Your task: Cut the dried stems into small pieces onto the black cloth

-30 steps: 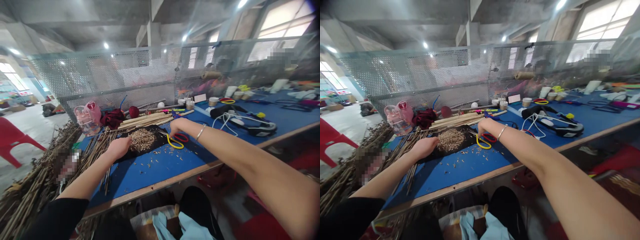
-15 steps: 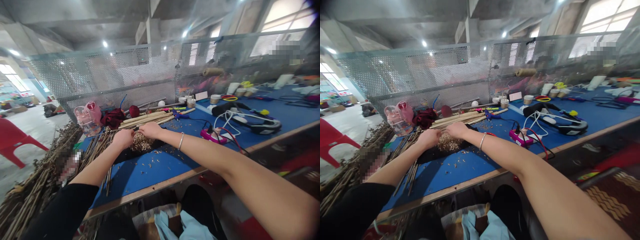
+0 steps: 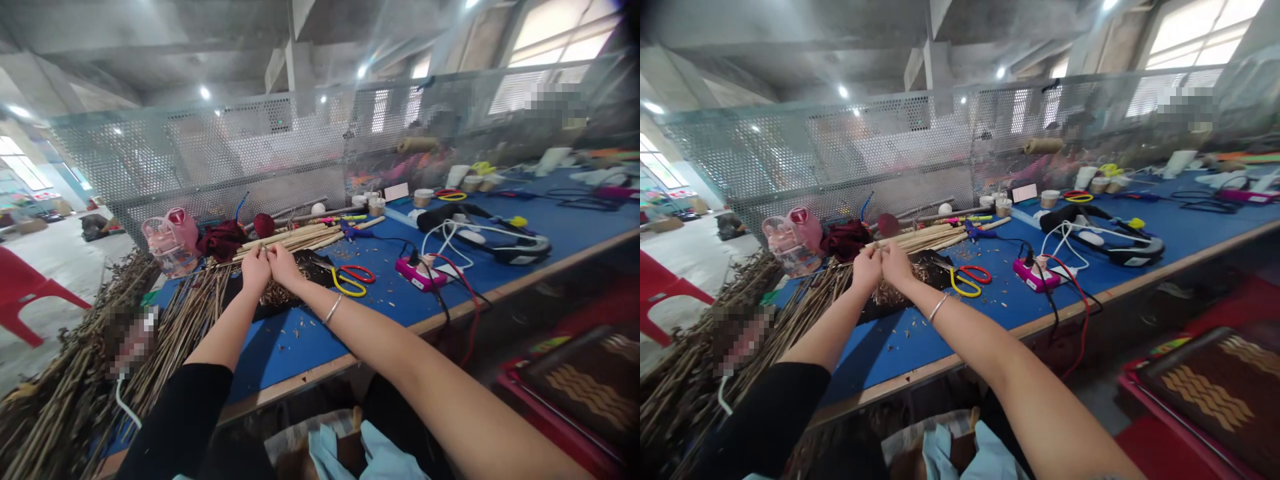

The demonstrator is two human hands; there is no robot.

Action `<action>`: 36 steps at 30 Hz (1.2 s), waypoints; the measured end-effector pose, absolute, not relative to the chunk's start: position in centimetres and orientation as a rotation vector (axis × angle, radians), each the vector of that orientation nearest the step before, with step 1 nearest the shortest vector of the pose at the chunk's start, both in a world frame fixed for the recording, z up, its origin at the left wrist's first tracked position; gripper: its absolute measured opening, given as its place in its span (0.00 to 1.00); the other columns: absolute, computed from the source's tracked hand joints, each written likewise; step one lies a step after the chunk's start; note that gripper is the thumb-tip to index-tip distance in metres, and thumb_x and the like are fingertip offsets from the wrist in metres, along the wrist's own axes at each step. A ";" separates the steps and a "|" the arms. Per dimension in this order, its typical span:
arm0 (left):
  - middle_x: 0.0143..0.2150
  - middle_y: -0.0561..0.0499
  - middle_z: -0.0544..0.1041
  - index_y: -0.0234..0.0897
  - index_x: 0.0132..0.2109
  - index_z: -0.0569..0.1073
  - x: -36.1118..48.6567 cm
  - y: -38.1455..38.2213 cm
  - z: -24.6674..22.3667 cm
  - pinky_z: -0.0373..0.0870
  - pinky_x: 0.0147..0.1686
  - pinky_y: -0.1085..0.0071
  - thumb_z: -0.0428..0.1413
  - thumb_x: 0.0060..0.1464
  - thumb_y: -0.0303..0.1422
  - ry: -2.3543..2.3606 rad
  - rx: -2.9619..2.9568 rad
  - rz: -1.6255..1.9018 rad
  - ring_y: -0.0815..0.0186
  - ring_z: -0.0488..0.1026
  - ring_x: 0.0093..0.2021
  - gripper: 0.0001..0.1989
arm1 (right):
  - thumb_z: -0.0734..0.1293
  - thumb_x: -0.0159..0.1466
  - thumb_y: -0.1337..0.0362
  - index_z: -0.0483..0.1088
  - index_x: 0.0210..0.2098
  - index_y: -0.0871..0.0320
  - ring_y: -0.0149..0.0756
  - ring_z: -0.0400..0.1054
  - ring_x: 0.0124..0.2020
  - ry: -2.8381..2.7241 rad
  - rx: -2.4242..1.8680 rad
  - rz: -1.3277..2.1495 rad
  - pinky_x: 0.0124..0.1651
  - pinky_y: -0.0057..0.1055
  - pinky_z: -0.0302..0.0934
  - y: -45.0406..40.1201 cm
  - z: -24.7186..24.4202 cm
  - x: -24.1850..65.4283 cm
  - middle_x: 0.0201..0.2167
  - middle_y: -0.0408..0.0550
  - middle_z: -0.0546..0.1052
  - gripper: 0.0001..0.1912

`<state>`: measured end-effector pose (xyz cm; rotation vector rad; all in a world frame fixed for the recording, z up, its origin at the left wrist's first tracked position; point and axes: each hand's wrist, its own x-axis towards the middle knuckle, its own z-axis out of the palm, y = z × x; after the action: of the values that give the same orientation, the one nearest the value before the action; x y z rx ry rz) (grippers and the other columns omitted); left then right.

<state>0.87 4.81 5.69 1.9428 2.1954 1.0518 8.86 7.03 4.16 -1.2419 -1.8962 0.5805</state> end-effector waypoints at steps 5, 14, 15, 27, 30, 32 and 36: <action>0.48 0.43 0.74 0.31 0.51 0.70 -1.1 3.7 5.8 0.62 0.49 0.69 0.45 0.52 0.26 2.070 2.063 1.121 0.61 0.69 0.48 0.20 | 0.53 0.62 0.67 0.64 0.34 0.59 0.28 0.62 0.25 -1.968 -1.046 0.884 0.28 0.24 0.56 7.9 4.2 11.3 0.26 0.43 0.70 0.10; 0.37 0.49 0.78 0.35 0.52 0.69 -2.1 0.7 4.8 0.66 0.42 0.71 0.45 0.54 0.29 1.837 2.078 1.016 0.65 0.73 0.37 0.19 | 0.58 0.60 0.58 0.66 0.34 0.58 0.21 0.48 0.12 -2.111 -0.731 1.275 0.15 0.19 0.46 8.6 2.8 15.0 0.18 0.36 0.65 0.12; 0.36 0.48 0.78 0.33 0.52 0.69 -1.5 0.6 4.5 0.66 0.42 0.71 0.45 0.54 0.31 1.920 1.985 1.134 0.65 0.73 0.37 0.19 | 0.56 0.61 0.57 0.66 0.36 0.58 0.22 0.50 0.13 -2.068 -0.744 1.226 0.17 0.20 0.48 8.1 2.5 14.4 0.19 0.37 0.65 0.13; 0.23 0.53 0.70 0.33 0.37 0.74 -0.3 1.2 3.3 0.59 0.21 0.76 0.50 0.51 0.40 1.637 1.533 1.224 0.72 0.64 0.20 0.15 | 0.60 0.58 0.61 0.69 0.32 0.59 0.31 0.64 0.29 -1.818 -0.896 0.779 0.36 0.26 0.57 7.4 1.9 13.9 0.27 0.43 0.73 0.09; 0.21 0.57 0.65 0.32 0.39 0.72 -0.4 1.8 2.8 0.53 0.16 0.80 0.56 0.45 0.40 1.270 1.147 1.334 0.78 0.57 0.17 0.17 | 0.60 0.57 0.59 0.67 0.29 0.59 0.28 0.61 0.24 -1.737 -0.828 0.997 0.32 0.25 0.56 7.2 1.8 13.7 0.23 0.40 0.69 0.10; 0.21 0.58 0.64 0.32 0.39 0.71 -0.8 2.0 2.9 0.54 0.17 0.81 0.58 0.43 0.37 1.173 0.970 1.412 0.79 0.58 0.17 0.16 | 0.61 0.56 0.59 0.67 0.28 0.59 0.28 0.60 0.24 -1.745 -0.803 0.998 0.32 0.25 0.55 6.9 1.8 13.6 0.23 0.39 0.69 0.09; 0.25 0.55 0.68 0.33 0.39 0.70 -3.0 2.2 3.6 0.62 0.21 0.81 0.56 0.47 0.33 1.293 0.797 1.575 0.77 0.67 0.22 0.12 | 0.61 0.56 0.58 0.66 0.29 0.59 0.28 0.59 0.24 -1.680 -0.820 0.923 0.32 0.26 0.54 7.0 1.8 13.8 0.22 0.39 0.67 0.10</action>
<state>-3.04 2.20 3.57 0.7973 1.2930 1.5747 13.75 6.99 1.85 -0.8199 -1.6805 0.9233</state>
